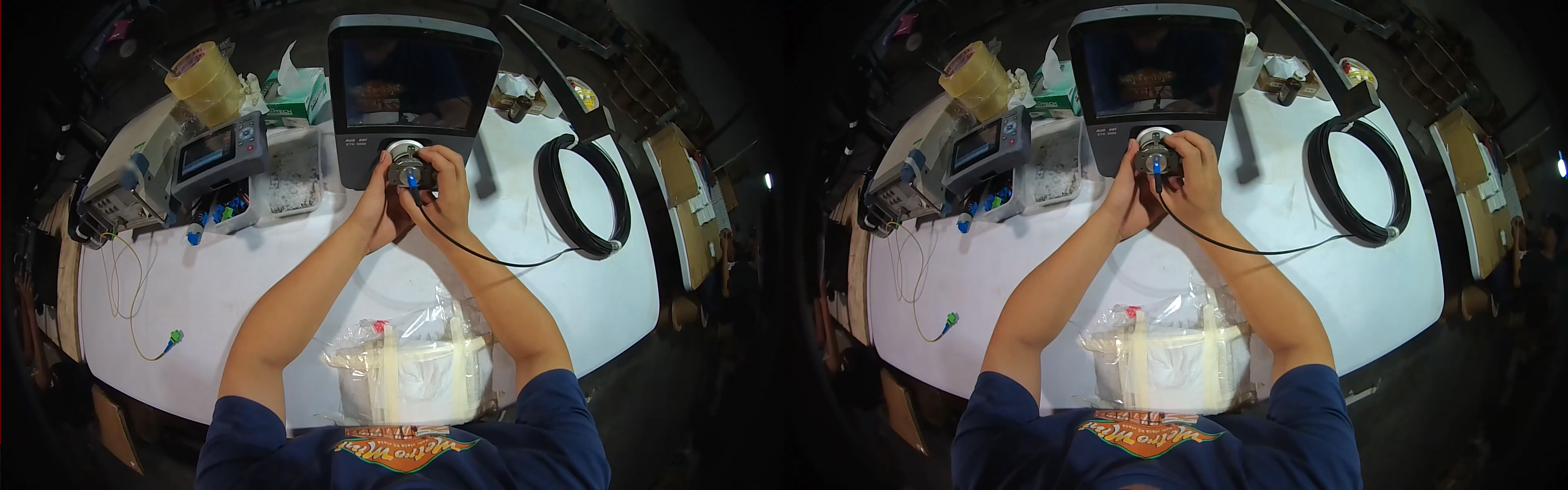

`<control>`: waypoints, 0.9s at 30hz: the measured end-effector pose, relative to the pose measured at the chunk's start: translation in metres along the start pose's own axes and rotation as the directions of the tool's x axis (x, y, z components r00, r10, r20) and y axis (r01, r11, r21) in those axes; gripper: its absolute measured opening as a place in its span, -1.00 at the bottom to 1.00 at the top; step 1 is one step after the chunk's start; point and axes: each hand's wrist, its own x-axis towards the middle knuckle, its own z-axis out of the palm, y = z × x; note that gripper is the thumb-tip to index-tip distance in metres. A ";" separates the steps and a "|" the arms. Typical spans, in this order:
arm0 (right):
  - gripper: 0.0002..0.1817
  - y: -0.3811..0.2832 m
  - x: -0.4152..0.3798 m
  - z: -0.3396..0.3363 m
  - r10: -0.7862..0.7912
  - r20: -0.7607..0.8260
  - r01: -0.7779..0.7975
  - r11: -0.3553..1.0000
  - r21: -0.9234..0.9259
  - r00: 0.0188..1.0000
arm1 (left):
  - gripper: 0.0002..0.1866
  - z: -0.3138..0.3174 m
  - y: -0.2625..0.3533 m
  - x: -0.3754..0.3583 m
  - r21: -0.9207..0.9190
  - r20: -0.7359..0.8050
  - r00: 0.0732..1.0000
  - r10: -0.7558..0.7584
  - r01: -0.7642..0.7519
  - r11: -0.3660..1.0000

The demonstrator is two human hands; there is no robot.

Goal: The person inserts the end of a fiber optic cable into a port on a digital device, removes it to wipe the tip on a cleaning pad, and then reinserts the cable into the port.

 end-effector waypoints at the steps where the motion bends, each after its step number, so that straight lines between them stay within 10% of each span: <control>1: -0.35 0.001 -0.001 0.000 -0.002 0.004 0.002 1.000 0.006 1.000 | -0.29 -0.001 0.000 0.001 -0.001 0.007 1.000 -0.004 0.004 1.000; 27: -0.29 0.001 -0.004 0.000 0.036 0.029 -0.036 0.999 -0.014 0.999 | -0.28 0.000 -0.002 0.001 -0.008 0.018 1.000 0.016 -0.016 1.000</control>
